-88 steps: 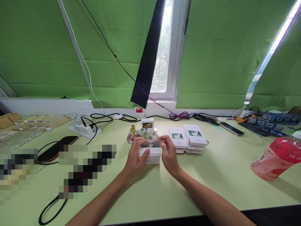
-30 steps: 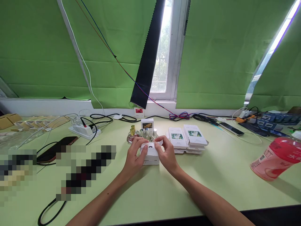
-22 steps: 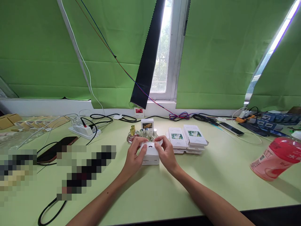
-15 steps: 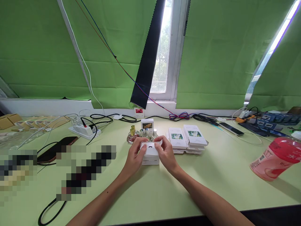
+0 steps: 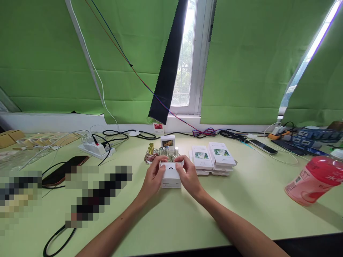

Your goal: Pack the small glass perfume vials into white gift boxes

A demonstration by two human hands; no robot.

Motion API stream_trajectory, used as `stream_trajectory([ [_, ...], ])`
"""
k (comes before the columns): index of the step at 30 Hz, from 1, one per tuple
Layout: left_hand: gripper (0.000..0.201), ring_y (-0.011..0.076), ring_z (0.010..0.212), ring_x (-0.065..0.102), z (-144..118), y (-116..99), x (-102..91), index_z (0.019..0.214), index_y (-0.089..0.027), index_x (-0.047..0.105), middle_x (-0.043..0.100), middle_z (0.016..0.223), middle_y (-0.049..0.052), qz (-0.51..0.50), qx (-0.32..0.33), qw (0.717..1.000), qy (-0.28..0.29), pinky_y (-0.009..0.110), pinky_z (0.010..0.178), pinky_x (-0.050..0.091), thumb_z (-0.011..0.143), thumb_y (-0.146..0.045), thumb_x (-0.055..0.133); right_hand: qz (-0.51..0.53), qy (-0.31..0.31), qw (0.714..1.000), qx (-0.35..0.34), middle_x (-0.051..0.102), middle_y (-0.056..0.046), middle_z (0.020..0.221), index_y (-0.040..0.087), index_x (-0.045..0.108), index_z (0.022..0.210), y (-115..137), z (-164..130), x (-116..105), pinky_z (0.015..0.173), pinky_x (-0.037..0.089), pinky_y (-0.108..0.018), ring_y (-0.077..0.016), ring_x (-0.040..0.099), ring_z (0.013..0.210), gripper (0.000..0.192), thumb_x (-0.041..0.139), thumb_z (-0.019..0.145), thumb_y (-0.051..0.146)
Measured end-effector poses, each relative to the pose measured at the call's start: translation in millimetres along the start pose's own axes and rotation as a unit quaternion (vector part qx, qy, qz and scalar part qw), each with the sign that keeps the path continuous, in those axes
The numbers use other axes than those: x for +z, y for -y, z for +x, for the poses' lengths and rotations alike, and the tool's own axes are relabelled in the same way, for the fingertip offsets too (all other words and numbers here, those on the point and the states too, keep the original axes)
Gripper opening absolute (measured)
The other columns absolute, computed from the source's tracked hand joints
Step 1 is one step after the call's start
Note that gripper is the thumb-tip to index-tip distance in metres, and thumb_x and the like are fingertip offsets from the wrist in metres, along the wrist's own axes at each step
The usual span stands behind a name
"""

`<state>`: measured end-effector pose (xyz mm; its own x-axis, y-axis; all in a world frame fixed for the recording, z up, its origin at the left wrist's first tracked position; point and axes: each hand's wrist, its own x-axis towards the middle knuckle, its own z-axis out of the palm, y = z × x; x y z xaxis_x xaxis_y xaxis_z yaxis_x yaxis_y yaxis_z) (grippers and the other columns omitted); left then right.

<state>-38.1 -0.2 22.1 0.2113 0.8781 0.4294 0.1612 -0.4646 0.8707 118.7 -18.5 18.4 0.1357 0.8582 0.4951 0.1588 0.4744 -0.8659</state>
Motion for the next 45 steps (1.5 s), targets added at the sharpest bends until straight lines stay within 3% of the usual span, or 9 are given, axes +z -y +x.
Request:
stream_trajectory([
  [8, 0.023, 0.0156, 0.086, 0.062, 0.3, 6.3, 3.8, 0.111, -0.026, 0.041, 0.058, 0.099, 0.001, -0.030, 0.026, 0.998, -0.054, 0.028, 0.072, 0.052, 0.093, -0.034, 0.054, 0.001, -0.035, 0.999, -0.012, 0.065, -0.002, 0.089, 0.022, 0.060, 0.091, -0.2, -0.4, 0.7, 0.077, 0.050, -0.031, -0.0177, 0.060, 0.083, 0.011, 0.055, 0.085, 0.030],
  [16, 0.019, 0.0166, 0.095, 0.061, -3.3, 4.7, 4.0, 0.106, -0.025, 0.044, 0.057, 0.105, 0.004, -0.006, 0.054, 0.996, -0.071, 0.031, 0.080, 0.053, 0.094, -0.035, 0.055, 0.006, -0.047, 0.999, -0.018, 0.064, -0.001, 0.088, 0.022, 0.059, 0.090, -0.3, -0.5, 0.8, 0.078, 0.050, -0.031, -0.0173, 0.060, 0.083, 0.009, 0.057, 0.085, 0.028],
  [23, 0.017, 0.0175, 0.094, 0.061, -3.8, 5.8, 2.6, 0.107, -0.024, 0.050, 0.057, 0.106, 0.004, 0.040, 0.073, 0.995, -0.053, 0.031, 0.080, 0.052, 0.098, -0.038, 0.050, 0.006, -0.052, 0.999, -0.013, 0.063, -0.002, 0.091, 0.022, 0.058, 0.093, -0.1, -1.1, 1.5, 0.080, 0.050, -0.031, -0.0175, 0.060, 0.085, 0.010, 0.057, 0.087, 0.030],
  [32, 0.016, 0.0193, 0.094, 0.058, -4.3, 3.5, 1.9, 0.104, -0.023, 0.053, 0.058, 0.102, 0.004, 0.134, 0.141, 0.980, -0.028, 0.033, 0.082, 0.049, 0.100, -0.037, 0.045, -0.004, -0.067, 0.998, -0.013, 0.063, -0.002, 0.091, 0.023, 0.058, 0.091, 2.1, -2.3, 1.8, 0.078, 0.050, -0.030, -0.0172, 0.059, 0.083, 0.010, 0.056, 0.088, 0.032],
  [45, 0.016, 0.0207, 0.101, 0.057, -3.8, 4.2, 2.1, 0.105, -0.023, 0.053, 0.057, 0.106, 0.005, 0.140, 0.135, 0.981, -0.016, 0.035, 0.087, 0.048, 0.101, -0.036, 0.043, 0.012, -0.092, 0.996, -0.012, 0.062, -0.002, 0.092, 0.022, 0.057, 0.091, 1.8, -3.9, 2.7, 0.079, 0.050, -0.031, -0.0167, 0.058, 0.084, 0.010, 0.057, 0.092, 0.032],
])
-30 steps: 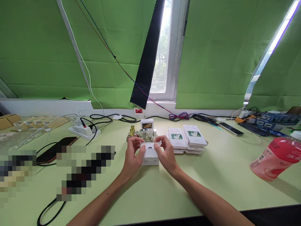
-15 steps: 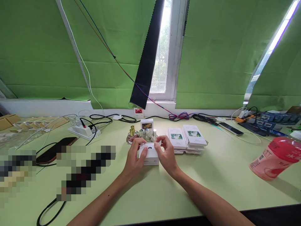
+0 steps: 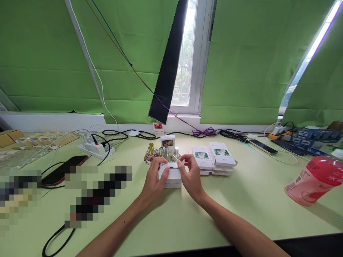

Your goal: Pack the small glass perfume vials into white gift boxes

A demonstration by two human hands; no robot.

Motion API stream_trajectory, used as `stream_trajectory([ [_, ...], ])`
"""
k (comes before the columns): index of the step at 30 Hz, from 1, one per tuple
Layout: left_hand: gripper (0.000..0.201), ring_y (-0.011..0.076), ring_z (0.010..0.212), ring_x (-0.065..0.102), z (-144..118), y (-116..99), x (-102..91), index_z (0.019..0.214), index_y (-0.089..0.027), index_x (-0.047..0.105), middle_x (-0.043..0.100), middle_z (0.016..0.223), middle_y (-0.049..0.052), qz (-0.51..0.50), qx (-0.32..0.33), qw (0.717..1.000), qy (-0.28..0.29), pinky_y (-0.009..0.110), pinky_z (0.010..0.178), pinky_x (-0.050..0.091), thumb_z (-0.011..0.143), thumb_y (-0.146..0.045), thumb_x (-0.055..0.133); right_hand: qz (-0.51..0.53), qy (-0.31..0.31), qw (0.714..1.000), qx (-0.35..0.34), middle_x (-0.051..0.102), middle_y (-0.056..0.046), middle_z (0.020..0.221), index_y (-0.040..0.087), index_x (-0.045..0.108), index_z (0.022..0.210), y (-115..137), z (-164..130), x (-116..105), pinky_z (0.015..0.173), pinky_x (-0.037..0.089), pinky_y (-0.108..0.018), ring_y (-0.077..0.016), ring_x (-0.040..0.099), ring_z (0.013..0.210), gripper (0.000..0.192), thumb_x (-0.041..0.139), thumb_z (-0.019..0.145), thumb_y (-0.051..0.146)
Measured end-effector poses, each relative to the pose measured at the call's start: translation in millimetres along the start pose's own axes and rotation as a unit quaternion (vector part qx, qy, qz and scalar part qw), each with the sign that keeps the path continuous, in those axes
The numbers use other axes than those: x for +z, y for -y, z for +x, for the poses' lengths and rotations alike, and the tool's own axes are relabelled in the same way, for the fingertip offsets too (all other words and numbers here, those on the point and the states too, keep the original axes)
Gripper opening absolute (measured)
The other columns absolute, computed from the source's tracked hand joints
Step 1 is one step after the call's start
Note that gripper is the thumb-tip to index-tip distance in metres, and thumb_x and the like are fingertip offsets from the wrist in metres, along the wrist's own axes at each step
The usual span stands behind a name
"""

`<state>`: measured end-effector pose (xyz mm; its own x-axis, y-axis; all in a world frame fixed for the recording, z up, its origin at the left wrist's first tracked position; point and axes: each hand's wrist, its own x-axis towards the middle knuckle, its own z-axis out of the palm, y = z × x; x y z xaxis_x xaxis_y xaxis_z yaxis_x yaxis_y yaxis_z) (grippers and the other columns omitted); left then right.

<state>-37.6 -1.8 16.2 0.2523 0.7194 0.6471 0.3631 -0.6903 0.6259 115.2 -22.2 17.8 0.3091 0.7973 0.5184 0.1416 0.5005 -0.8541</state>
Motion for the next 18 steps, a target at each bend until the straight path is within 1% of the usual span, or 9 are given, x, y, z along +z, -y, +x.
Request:
stream_trajectory([
  [8, 0.017, 0.0217, 0.105, 0.056, 1.2, 5.6, 0.4, 0.104, -0.024, 0.052, 0.056, 0.109, 0.005, -0.004, -0.007, 1.000, 0.005, 0.035, 0.089, 0.048, 0.099, -0.038, 0.045, -0.003, -0.021, 1.000, 0.005, 0.062, -0.002, 0.088, 0.022, 0.056, 0.088, 1.4, -1.2, -0.6, 0.078, 0.049, -0.031, -0.0167, 0.058, 0.082, 0.013, 0.058, 0.093, 0.034],
  [12, 0.017, 0.0223, 0.105, 0.056, 2.0, 6.9, 0.7, 0.101, -0.024, 0.052, 0.056, 0.109, 0.006, -0.007, -0.013, 1.000, 0.003, 0.036, 0.088, 0.047, 0.098, -0.039, 0.046, -0.002, -0.027, 1.000, 0.003, 0.062, -0.001, 0.087, 0.022, 0.056, 0.087, 0.9, -2.1, -0.5, 0.080, 0.048, -0.031, -0.0168, 0.058, 0.083, 0.015, 0.062, 0.091, 0.035],
  [15, 0.017, 0.0230, 0.108, 0.055, 2.1, 6.5, 0.4, 0.100, -0.024, 0.053, 0.056, 0.109, 0.006, -0.009, -0.011, 1.000, 0.001, 0.036, 0.089, 0.047, 0.097, -0.039, 0.047, -0.002, -0.039, 0.999, 0.005, 0.061, -0.001, 0.085, 0.022, 0.056, 0.086, 0.6, -1.7, -0.3, 0.078, 0.048, -0.031, -0.0167, 0.058, 0.082, 0.018, 0.064, 0.090, 0.037],
  [18, 0.018, 0.0233, 0.107, 0.055, 1.6, 6.2, -0.4, 0.101, -0.023, 0.053, 0.055, 0.110, 0.006, -0.008, -0.003, 1.000, 0.003, 0.036, 0.088, 0.047, 0.096, -0.040, 0.048, 0.004, -0.049, 0.999, 0.009, 0.060, 0.000, 0.084, 0.021, 0.056, 0.085, 1.1, -1.2, -0.3, 0.077, 0.047, -0.031, -0.0162, 0.057, 0.079, 0.021, 0.063, 0.092, 0.040],
])
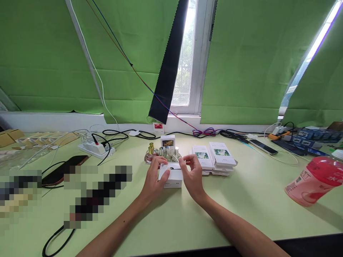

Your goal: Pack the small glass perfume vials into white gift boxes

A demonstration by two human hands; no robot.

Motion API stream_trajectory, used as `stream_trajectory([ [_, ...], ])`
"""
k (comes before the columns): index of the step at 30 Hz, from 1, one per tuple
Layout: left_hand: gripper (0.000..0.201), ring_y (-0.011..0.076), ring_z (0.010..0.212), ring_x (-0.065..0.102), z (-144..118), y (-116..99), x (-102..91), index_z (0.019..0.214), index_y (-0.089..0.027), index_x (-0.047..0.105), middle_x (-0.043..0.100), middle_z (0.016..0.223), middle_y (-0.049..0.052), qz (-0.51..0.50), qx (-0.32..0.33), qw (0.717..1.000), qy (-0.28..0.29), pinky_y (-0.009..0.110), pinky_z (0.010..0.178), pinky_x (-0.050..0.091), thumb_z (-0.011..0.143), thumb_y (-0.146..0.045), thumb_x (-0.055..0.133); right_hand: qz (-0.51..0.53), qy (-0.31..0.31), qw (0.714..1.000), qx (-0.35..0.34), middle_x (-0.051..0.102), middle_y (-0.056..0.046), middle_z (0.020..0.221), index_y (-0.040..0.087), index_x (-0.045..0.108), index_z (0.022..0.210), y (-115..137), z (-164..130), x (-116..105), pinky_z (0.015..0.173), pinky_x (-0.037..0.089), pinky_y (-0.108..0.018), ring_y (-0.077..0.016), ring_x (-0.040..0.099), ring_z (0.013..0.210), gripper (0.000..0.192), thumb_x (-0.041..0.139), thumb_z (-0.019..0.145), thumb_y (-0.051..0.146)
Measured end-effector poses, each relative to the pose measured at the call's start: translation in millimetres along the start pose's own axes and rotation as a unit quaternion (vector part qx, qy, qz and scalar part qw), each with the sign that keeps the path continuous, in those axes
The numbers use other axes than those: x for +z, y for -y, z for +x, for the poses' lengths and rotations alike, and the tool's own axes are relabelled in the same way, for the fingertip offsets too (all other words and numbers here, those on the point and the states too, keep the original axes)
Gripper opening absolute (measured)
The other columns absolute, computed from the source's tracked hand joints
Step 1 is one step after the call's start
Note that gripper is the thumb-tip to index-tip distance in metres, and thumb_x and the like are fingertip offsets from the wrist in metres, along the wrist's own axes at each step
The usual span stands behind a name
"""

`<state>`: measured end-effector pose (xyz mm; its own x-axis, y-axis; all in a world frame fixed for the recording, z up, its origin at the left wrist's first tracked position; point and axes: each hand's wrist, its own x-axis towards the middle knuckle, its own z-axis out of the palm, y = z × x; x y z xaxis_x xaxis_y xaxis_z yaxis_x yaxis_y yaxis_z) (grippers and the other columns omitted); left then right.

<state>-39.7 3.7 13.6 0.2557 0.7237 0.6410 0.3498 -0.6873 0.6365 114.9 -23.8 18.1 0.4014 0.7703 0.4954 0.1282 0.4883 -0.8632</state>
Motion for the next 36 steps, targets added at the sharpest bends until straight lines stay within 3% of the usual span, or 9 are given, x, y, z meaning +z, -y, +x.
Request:
stream_trajectory([
  [13, 0.022, 0.0239, 0.108, 0.055, -2.2, 1.1, -0.8, 0.102, -0.023, 0.053, 0.055, 0.110, 0.006, -0.008, 0.015, 1.000, 0.005, 0.035, 0.088, 0.046, 0.096, -0.043, 0.046, 0.018, 0.000, 1.000, 0.001, 0.059, 0.001, 0.077, 0.021, 0.055, 0.079, -2.3, 0.6, -0.4, 0.073, 0.043, -0.029, -0.0160, 0.055, 0.076, 0.027, 0.052, 0.096, 0.042],
  [36, 0.034, 0.0252, 0.114, 0.054, 0.3, -3.4, 0.3, 0.100, -0.024, 0.052, 0.056, 0.110, 0.008, -0.005, -0.013, 1.000, 0.009, 0.039, 0.093, 0.048, 0.100, -0.055, 0.038, -0.025, 0.027, 0.999, -0.020, 0.062, 0.000, 0.079, 0.021, 0.059, 0.081, -0.4, -0.6, -1.5, 0.075, 0.044, -0.031, -0.0173, 0.056, 0.078, 0.025, 0.050, 0.097, 0.037],
])
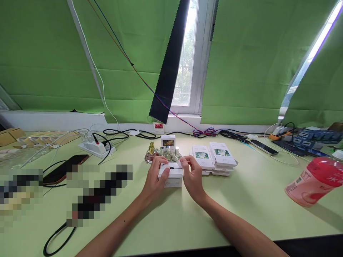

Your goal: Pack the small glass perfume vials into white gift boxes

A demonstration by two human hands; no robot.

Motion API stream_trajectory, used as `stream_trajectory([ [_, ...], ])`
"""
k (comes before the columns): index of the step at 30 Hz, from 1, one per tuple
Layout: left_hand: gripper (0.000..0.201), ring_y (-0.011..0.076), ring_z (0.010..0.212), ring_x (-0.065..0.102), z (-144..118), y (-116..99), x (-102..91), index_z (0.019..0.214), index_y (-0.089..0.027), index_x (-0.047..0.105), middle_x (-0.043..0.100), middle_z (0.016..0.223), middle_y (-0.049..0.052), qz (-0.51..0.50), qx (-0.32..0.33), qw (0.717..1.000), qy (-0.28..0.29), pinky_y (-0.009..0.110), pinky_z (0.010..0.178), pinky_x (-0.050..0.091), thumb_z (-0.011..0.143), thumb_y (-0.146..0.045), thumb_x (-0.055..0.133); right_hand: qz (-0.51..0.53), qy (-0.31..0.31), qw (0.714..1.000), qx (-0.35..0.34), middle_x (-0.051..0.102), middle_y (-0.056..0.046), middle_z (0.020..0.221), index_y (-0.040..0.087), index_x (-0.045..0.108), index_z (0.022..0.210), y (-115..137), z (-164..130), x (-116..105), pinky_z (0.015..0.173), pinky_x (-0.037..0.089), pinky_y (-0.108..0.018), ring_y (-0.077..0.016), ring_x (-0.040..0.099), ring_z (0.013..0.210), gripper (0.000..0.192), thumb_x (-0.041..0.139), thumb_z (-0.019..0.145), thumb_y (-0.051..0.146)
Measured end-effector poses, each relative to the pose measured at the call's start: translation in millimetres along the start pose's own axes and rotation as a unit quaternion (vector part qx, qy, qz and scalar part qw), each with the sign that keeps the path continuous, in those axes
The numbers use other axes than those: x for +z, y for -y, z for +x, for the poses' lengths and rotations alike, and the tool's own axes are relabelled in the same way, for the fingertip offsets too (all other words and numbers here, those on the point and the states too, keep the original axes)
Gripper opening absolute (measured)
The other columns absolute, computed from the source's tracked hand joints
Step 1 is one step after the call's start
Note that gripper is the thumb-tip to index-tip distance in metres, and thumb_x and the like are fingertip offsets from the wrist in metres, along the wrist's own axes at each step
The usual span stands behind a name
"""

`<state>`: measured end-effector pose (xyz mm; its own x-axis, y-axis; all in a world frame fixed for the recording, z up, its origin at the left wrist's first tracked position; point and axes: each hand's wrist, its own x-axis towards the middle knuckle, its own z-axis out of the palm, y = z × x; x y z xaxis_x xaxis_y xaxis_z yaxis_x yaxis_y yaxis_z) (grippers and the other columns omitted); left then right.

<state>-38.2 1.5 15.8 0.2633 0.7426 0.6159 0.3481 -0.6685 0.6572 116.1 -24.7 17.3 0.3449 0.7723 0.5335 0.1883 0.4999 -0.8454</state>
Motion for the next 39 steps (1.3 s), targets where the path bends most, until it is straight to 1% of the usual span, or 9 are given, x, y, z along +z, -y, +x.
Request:
stream_trajectory([
  [11, 0.051, 0.0252, 0.106, 0.057, 1.5, -1.9, -0.6, 0.097, -0.023, 0.055, 0.058, 0.105, 0.008, -0.007, 0.002, 1.000, -0.008, 0.039, 0.089, 0.050, 0.096, -0.070, 0.038, -0.007, 0.012, 1.000, 0.000, 0.063, -0.002, 0.081, 0.021, 0.061, 0.080, 1.2, 0.1, -0.8, 0.074, 0.043, -0.031, -0.0179, 0.056, 0.078, 0.028, 0.050, 0.098, 0.039],
  [15, 0.052, 0.0245, 0.101, 0.058, 1.2, -2.2, -1.0, 0.098, -0.022, 0.055, 0.060, 0.104, 0.008, -0.010, -0.005, 1.000, -0.001, 0.037, 0.085, 0.050, 0.095, -0.071, 0.038, -0.007, 0.012, 1.000, -0.001, 0.062, -0.002, 0.080, 0.021, 0.061, 0.077, 3.0, 1.4, -0.6, 0.075, 0.043, -0.032, -0.0183, 0.055, 0.079, 0.030, 0.050, 0.098, 0.040],
  [20, 0.054, 0.0244, 0.099, 0.059, 1.1, -0.6, -1.2, 0.098, -0.022, 0.055, 0.061, 0.102, 0.008, -0.010, -0.003, 1.000, -0.001, 0.037, 0.084, 0.049, 0.095, -0.072, 0.037, -0.006, 0.011, 1.000, -0.006, 0.064, -0.002, 0.080, 0.021, 0.063, 0.076, 4.3, 2.2, -0.4, 0.076, 0.043, -0.033, -0.0190, 0.056, 0.080, 0.031, 0.050, 0.098, 0.040],
  [24, 0.056, 0.0247, 0.098, 0.060, 0.8, 1.4, -1.5, 0.098, -0.022, 0.056, 0.061, 0.102, 0.008, -0.019, -0.003, 1.000, 0.000, 0.036, 0.082, 0.049, 0.093, -0.074, 0.038, -0.003, 0.014, 1.000, -0.009, 0.069, -0.004, 0.085, 0.022, 0.066, 0.076, 5.0, 1.9, -1.0, 0.080, 0.046, -0.034, -0.0204, 0.060, 0.086, 0.031, 0.050, 0.098, 0.038],
  [27, 0.058, 0.0252, 0.099, 0.059, 0.6, 3.1, -1.9, 0.098, -0.022, 0.057, 0.061, 0.103, 0.008, -0.026, -0.003, 1.000, 0.002, 0.036, 0.081, 0.049, 0.092, -0.077, 0.039, 0.004, 0.018, 1.000, -0.016, 0.071, -0.004, 0.085, 0.023, 0.066, 0.074, 5.5, 1.7, -1.1, 0.083, 0.047, -0.034, -0.0212, 0.061, 0.091, 0.033, 0.048, 0.098, 0.036],
  [33, 0.061, 0.0259, 0.100, 0.058, 0.7, 4.8, -1.9, 0.098, -0.022, 0.058, 0.060, 0.102, 0.009, -0.032, -0.009, 0.999, 0.004, 0.034, 0.077, 0.049, 0.090, -0.079, 0.039, 0.002, 0.019, 1.000, -0.025, 0.072, -0.004, 0.083, 0.023, 0.066, 0.072, 6.3, 2.2, -1.0, 0.083, 0.047, -0.035, -0.0219, 0.061, 0.092, 0.034, 0.048, 0.098, 0.034],
  [39, 0.058, 0.0245, 0.098, 0.057, 1.2, 3.6, -2.2, 0.095, -0.022, 0.058, 0.059, 0.102, 0.008, -0.038, -0.010, 0.999, 0.003, 0.032, 0.072, 0.048, 0.090, -0.077, 0.042, 0.001, 0.021, 1.000, -0.023, 0.070, -0.003, 0.079, 0.023, 0.064, 0.069, 7.4, 2.1, -1.5, 0.082, 0.047, -0.035, -0.0217, 0.060, 0.092, 0.035, 0.048, 0.098, 0.035],
])
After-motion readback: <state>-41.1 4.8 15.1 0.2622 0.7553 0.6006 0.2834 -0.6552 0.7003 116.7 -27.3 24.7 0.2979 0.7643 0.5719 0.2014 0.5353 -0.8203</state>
